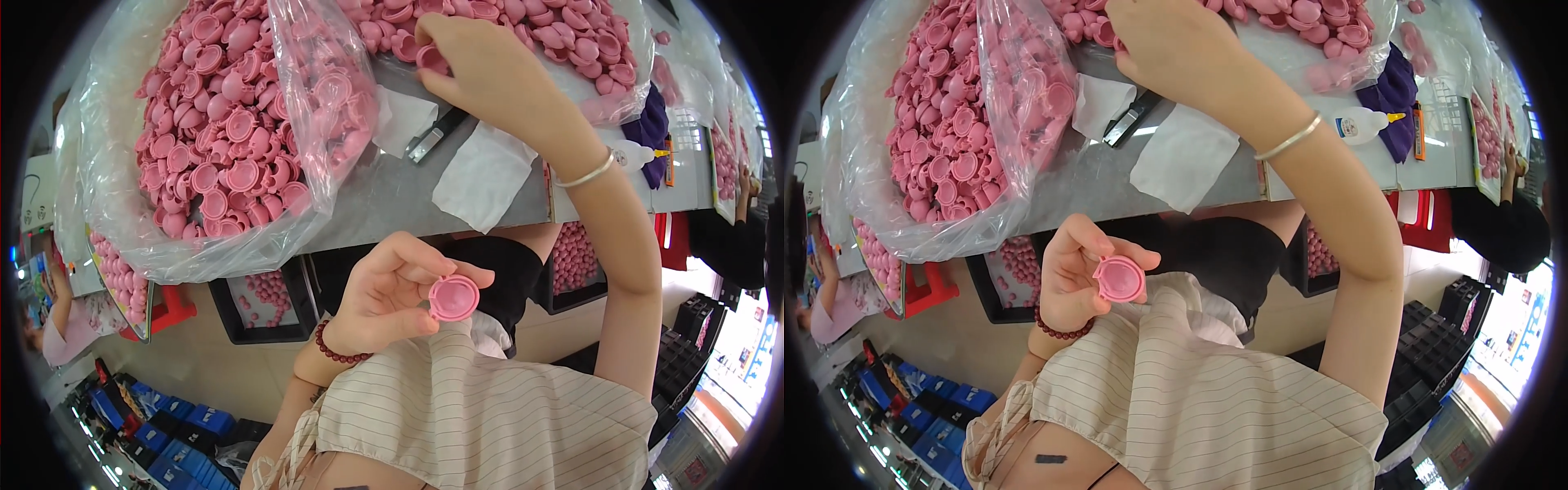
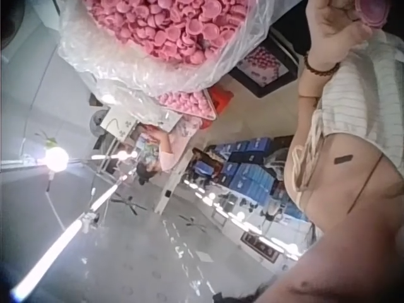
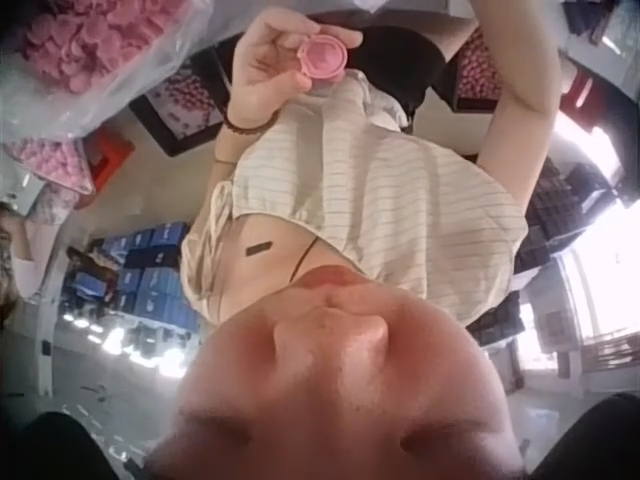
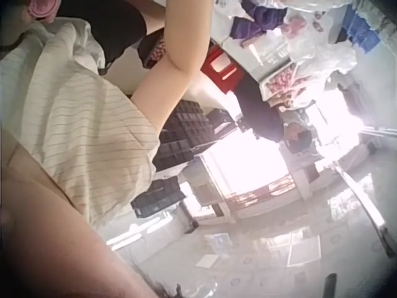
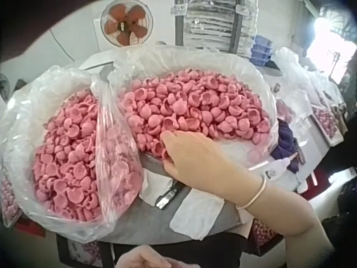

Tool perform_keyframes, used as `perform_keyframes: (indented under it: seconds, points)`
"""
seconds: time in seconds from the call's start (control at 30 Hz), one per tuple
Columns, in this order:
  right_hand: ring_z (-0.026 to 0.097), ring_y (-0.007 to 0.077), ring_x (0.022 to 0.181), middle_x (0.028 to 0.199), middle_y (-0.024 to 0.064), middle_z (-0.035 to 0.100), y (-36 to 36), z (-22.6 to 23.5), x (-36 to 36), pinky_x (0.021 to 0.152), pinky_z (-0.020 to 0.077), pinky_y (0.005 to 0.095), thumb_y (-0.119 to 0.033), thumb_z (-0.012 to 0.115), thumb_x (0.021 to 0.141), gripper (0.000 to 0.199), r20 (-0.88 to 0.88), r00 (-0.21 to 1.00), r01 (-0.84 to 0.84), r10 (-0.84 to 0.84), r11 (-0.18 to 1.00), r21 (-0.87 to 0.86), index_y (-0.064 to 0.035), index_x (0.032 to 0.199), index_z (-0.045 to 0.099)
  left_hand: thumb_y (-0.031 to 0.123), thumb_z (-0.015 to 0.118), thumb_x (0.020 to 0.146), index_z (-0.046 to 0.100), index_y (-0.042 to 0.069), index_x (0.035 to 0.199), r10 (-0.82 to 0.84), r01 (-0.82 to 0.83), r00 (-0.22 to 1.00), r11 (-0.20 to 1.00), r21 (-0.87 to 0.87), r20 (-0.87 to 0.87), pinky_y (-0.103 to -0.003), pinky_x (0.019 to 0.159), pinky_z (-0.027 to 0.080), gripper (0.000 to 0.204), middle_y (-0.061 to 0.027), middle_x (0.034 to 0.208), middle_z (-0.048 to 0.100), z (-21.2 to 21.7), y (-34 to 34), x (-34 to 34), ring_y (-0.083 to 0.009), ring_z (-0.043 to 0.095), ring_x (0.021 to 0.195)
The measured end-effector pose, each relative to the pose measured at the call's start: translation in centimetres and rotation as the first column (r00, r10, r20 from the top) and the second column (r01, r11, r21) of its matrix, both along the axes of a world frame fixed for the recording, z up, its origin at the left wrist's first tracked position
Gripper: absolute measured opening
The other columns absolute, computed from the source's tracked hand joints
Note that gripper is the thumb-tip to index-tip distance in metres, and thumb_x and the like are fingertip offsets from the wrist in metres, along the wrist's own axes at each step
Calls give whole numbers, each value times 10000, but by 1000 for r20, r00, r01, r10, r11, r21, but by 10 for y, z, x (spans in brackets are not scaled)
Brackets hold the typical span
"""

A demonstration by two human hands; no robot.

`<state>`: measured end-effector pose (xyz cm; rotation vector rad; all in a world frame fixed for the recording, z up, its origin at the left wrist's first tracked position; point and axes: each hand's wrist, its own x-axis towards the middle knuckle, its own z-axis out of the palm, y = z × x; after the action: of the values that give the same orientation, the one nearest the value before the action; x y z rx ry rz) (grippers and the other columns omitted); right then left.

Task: Applying glue to pink plastic toy components and assembling them.

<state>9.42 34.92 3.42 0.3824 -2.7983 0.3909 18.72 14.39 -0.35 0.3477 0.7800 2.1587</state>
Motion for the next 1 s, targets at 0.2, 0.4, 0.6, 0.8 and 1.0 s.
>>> perform_keyframes:
  seconds: [0.2,0.4,0.6,0.8,1.0]
  points:
    - [531,101,805,921,46,558,13,21,76,683,430,219,12,564,679,253,46,996,88,-76,794,-601,-15,929,532,50,644,684,393,19,988,18,-16,1000,997,81,-24,-303,744,439,395,-278,1027,496,-9,-11,-7,-233,541,875]
    - [520,122,802,923,63,559,23,-16,158,709,404,223,53,577,635,275,150,885,460,-442,772,-439,11,902,523,59,658,675,401,15,987,-9,10,999,1000,10,-43,-303,752,436,407,-259,1021,508,-8,3,-15,-218,538,877]
    - [532,193,747,838,71,578,18,-13,156,659,416,265,50,595,596,269,93,836,534,-541,763,-364,-14,851,545,-33,620,684,427,-13,1015,-16,17,988,1000,7,-157,-311,838,409,383,-220,1058,504,-7,15,-18,-225,497,1014]
    - [529,204,716,816,118,576,-8,-9,159,650,422,272,46,634,573,282,60,955,221,-290,560,-799,13,838,541,-53,620,678,449,-42,1010,44,-76,964,991,-111,-264,-289,807,433,374,-208,1063,506,-8,16,-9,-189,535,942]
    - [519,225,719,826,147,594,-31,-22,149,625,427,283,-57,716,538,292,-99,995,-68,-10,656,-751,-8,766,540,-89,601,676,462,-56,1026,28,-80,958,982,-170,-285,-281,793,442,377,-178,1064,512,-6,12,-4,-174,550,902]
